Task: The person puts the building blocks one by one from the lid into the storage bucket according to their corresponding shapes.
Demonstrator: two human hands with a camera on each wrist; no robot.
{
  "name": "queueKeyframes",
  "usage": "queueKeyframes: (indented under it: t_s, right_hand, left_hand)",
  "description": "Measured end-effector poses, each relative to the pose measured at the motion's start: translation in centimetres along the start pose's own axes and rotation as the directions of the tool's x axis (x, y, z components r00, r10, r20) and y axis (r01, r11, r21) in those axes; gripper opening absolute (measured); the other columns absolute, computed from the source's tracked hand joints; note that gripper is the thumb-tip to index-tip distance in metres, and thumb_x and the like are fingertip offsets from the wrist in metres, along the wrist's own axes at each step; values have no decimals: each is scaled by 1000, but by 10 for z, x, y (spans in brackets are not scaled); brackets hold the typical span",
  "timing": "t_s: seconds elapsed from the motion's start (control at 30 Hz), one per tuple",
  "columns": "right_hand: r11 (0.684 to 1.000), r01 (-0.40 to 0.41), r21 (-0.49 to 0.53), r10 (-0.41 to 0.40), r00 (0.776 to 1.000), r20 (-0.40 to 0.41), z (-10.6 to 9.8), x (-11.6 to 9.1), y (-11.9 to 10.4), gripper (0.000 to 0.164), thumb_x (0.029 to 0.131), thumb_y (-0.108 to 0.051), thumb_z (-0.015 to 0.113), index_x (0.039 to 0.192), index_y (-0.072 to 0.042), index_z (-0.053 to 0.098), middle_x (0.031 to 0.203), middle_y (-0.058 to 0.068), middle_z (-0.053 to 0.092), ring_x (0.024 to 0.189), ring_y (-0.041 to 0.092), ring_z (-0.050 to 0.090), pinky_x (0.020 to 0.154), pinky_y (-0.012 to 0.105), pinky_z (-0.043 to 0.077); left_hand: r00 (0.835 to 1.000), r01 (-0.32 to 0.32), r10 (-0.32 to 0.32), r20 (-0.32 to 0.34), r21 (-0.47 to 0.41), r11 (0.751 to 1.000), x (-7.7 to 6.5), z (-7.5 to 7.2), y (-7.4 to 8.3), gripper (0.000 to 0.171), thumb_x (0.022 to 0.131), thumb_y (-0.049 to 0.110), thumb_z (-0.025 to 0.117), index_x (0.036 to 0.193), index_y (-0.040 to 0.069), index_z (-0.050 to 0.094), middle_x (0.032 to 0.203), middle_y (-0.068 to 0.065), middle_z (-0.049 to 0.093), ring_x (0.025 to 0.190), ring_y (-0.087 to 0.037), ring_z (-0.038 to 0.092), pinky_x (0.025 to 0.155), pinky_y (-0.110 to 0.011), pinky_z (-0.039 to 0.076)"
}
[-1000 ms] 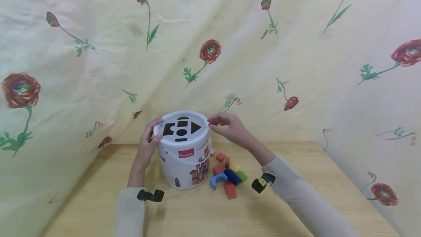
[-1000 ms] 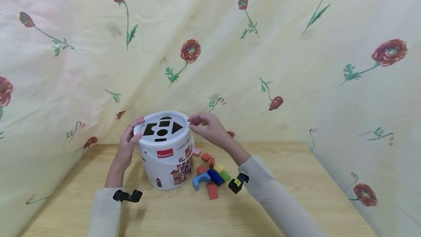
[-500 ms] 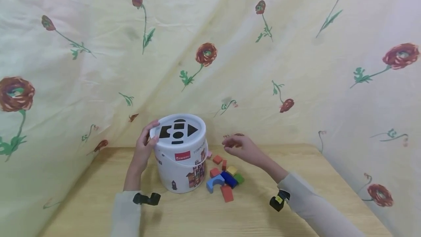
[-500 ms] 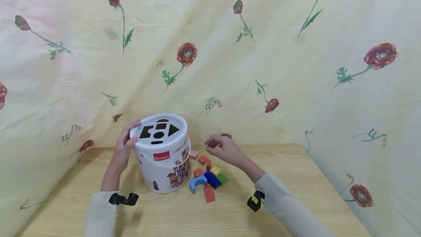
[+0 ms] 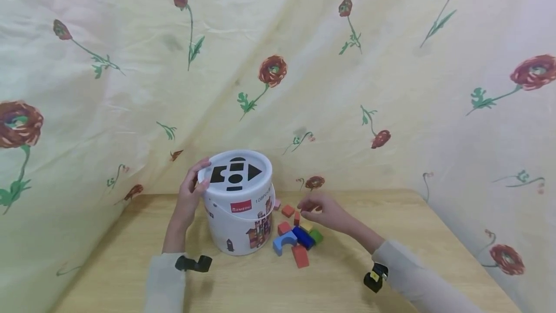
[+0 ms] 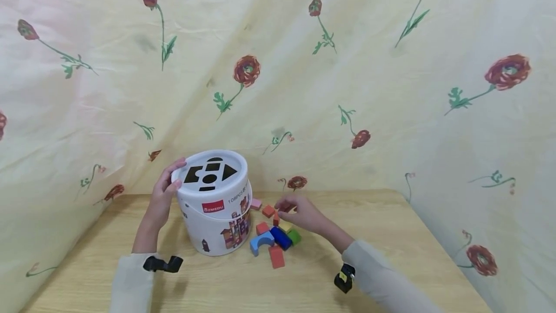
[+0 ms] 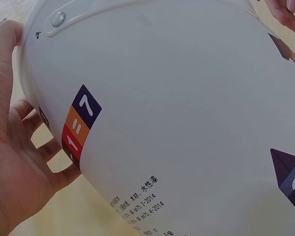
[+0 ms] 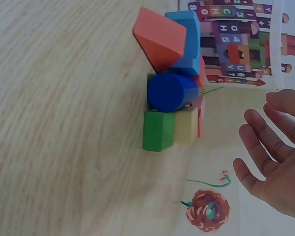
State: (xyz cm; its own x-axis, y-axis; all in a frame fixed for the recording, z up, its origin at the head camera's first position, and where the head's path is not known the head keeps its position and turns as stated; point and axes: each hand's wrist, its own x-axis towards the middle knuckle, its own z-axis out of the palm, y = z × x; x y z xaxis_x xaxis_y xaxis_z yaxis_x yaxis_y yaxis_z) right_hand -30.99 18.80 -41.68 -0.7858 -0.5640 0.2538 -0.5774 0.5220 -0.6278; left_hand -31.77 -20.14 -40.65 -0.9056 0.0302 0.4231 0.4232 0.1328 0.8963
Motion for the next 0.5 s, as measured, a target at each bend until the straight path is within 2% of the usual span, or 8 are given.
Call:
queueKeyframes:
  t_s: [0.23,0.37,0.5]
  right_hand:
    - [1000,6,19,-6,1000,30,9,1,-2,16,97,-11,66,111,-7,72,102,13,76,94,16,70,86,35,56]
    - [1000,-11,11,10,999,50,17,2,-4,16,96,-12,67,110,-7,72,102,11,76,95,14,68,88,40,55]
    - [999,-14,-47,19,996,89,25,4,-10,18,95,-14,70,110,-4,71,102,7,74,96,20,68,89,51,55]
  left_hand:
    - [1000,-2,2,-8,6,1000,-2,1,0,52,101,29,51,151,18,44,165,3,32,152,-23,29,103,-16,43]
    - [1000,-6,6,-7,9,1000,-1,1,1,52,101,29,52,151,19,44,165,4,33,153,-22,28,109,-26,43]
    - [1000,-11,11,-9,10,1000,-2,0,2,52,101,28,52,151,19,44,165,4,33,153,-22,28,114,-38,40]
